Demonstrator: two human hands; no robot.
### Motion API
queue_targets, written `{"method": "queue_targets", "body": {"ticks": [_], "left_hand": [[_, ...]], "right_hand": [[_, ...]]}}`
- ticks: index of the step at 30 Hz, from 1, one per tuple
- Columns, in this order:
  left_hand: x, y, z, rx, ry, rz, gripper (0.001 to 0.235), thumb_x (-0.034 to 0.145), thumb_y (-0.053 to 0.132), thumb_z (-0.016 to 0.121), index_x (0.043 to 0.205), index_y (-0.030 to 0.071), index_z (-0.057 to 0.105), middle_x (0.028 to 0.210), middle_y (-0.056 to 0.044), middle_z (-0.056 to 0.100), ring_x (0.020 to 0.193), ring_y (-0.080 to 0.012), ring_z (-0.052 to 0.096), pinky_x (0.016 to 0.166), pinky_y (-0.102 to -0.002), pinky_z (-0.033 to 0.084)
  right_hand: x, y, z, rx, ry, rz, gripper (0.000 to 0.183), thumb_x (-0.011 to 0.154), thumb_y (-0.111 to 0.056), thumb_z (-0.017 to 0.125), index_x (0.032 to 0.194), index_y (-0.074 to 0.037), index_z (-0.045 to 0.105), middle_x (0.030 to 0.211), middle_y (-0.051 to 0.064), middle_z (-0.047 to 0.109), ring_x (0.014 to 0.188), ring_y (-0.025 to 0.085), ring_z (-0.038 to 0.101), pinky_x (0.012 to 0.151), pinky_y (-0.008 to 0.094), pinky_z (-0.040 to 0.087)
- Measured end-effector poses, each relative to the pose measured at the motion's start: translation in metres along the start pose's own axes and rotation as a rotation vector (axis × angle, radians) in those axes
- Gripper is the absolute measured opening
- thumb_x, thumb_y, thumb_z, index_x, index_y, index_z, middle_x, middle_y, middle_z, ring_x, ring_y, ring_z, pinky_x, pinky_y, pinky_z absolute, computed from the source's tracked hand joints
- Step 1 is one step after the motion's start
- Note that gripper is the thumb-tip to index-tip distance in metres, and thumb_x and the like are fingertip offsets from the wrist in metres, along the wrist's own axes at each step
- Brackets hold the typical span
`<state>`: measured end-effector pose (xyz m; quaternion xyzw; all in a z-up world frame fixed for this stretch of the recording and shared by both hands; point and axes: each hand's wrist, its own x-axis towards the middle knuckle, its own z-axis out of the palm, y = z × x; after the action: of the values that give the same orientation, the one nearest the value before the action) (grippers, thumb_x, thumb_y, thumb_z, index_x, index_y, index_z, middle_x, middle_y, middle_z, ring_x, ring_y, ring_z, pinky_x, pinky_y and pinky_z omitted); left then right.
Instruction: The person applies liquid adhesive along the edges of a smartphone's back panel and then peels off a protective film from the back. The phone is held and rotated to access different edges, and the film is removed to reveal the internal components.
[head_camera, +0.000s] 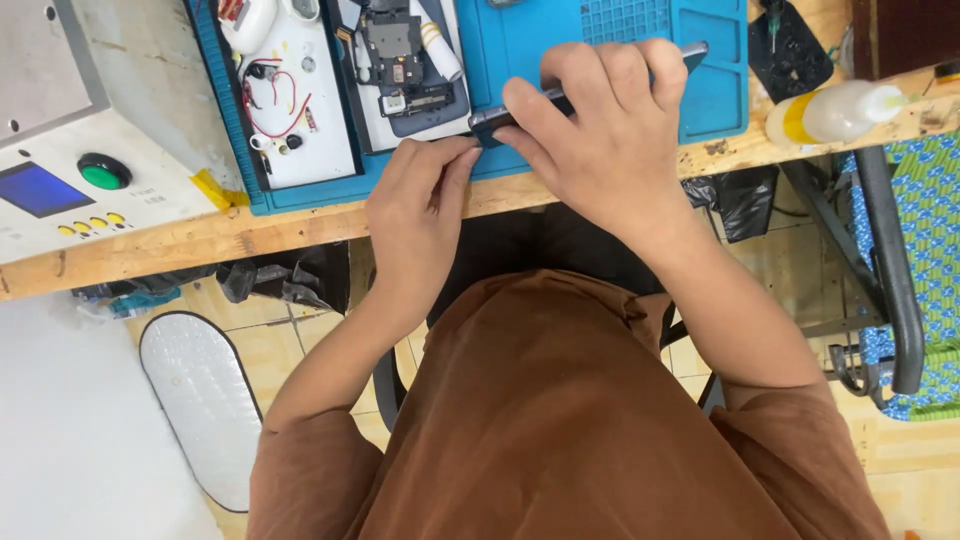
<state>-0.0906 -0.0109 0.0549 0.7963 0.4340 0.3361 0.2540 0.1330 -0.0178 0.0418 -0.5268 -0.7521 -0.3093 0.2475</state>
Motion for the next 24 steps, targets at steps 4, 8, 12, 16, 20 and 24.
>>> {"method": "queue_targets", "body": {"ticks": [4, 8, 12, 16, 20, 24], "left_hand": [[0.002, 0.003, 0.001, 0.038, 0.003, 0.045, 0.007, 0.111, -0.001, 0.071, 0.117, 0.003, 0.072, 0.101, -0.008, 0.065, 0.089, -0.0236, 0.059, 0.079, -0.035, 0.049], [0.008, 0.004, -0.002, 0.016, -0.028, 0.074, 0.006, 0.11, -0.006, 0.069, 0.114, -0.001, 0.07, 0.102, -0.012, 0.063, 0.094, -0.028, 0.062, 0.084, -0.038, 0.05], [0.01, 0.004, -0.004, 0.043, -0.048, 0.068, 0.005, 0.11, -0.006, 0.07, 0.109, 0.0, 0.071, 0.099, -0.01, 0.065, 0.09, -0.0259, 0.062, 0.078, -0.036, 0.05], [0.007, 0.007, -0.002, 0.039, -0.04, 0.055, 0.005, 0.108, -0.006, 0.073, 0.107, -0.002, 0.072, 0.099, -0.011, 0.067, 0.091, -0.0254, 0.064, 0.08, -0.035, 0.052], [0.006, 0.01, 0.0, 0.031, -0.038, 0.051, 0.007, 0.109, -0.008, 0.07, 0.106, -0.002, 0.071, 0.099, -0.011, 0.067, 0.09, -0.0263, 0.062, 0.081, -0.035, 0.05], [0.001, 0.01, 0.004, 0.025, -0.007, -0.09, 0.006, 0.109, -0.002, 0.07, 0.11, 0.004, 0.071, 0.1, -0.009, 0.066, 0.084, -0.02, 0.06, 0.069, -0.03, 0.048]], "right_hand": [[-0.001, -0.001, 0.001, 0.014, -0.022, 0.008, 0.039, 0.128, -0.054, 0.042, 0.117, -0.028, 0.068, 0.116, -0.001, 0.062, 0.095, 0.02, 0.051, 0.097, 0.037, 0.032], [-0.001, 0.0, 0.0, 0.02, -0.018, 0.008, 0.038, 0.128, -0.054, 0.042, 0.116, -0.027, 0.067, 0.114, -0.001, 0.063, 0.096, 0.02, 0.05, 0.097, 0.037, 0.032], [0.0, -0.002, 0.0, 0.037, -0.019, 0.024, 0.036, 0.128, -0.053, 0.044, 0.114, -0.028, 0.066, 0.113, -0.002, 0.062, 0.096, 0.019, 0.049, 0.097, 0.037, 0.032], [0.001, -0.002, 0.003, 0.029, 0.009, 0.03, 0.037, 0.128, -0.055, 0.042, 0.112, -0.029, 0.063, 0.109, -0.004, 0.06, 0.094, 0.018, 0.048, 0.097, 0.035, 0.031], [0.003, -0.001, 0.004, 0.042, 0.001, 0.039, 0.038, 0.128, -0.056, 0.042, 0.11, -0.029, 0.063, 0.109, -0.004, 0.06, 0.094, 0.018, 0.049, 0.098, 0.036, 0.031], [0.003, -0.002, 0.004, 0.041, 0.002, 0.043, 0.039, 0.128, -0.058, 0.042, 0.109, -0.029, 0.062, 0.109, -0.004, 0.059, 0.094, 0.018, 0.05, 0.097, 0.036, 0.032]]}}
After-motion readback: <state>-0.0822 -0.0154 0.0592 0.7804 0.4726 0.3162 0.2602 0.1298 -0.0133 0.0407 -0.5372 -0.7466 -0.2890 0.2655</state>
